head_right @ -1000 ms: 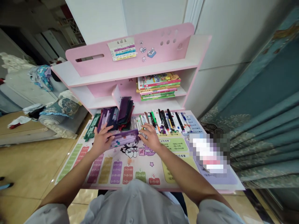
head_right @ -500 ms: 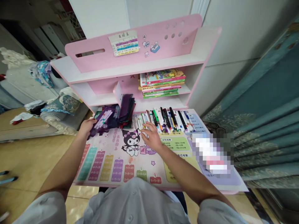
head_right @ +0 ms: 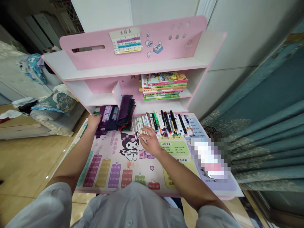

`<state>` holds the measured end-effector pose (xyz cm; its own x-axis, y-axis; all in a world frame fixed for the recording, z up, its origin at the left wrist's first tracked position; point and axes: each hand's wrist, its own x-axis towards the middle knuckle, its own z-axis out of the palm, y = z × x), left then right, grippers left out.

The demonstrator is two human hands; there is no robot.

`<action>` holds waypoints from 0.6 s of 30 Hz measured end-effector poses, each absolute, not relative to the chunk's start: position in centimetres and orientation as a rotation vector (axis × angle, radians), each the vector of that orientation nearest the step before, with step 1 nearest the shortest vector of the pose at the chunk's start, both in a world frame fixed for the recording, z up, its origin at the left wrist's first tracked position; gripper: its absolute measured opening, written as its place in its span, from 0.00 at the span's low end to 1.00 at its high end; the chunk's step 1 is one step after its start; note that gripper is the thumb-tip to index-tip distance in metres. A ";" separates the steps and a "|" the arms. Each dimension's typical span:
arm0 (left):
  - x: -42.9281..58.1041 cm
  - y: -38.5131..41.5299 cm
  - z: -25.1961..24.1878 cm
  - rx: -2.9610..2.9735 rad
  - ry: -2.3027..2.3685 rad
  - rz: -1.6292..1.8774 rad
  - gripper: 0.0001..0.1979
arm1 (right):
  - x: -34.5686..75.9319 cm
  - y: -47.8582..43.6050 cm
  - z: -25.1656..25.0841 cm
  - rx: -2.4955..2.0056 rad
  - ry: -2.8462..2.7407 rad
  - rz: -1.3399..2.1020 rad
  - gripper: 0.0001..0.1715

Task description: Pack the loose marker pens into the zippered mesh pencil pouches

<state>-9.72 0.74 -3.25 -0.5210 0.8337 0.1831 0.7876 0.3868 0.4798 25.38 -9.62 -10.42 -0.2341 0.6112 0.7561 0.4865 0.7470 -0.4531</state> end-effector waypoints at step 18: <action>0.7 -2.2 -1.7 2.078 2.383 0.508 0.27 | 25.2 -10.0 -10.1 -0.805 -1.924 0.151 0.08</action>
<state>0.69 -2.19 -1.74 -0.1567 0.9552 0.2512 0.9746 0.1083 0.1961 25.17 -10.04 -10.13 -0.2751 0.5926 0.7570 0.4675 0.7705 -0.4333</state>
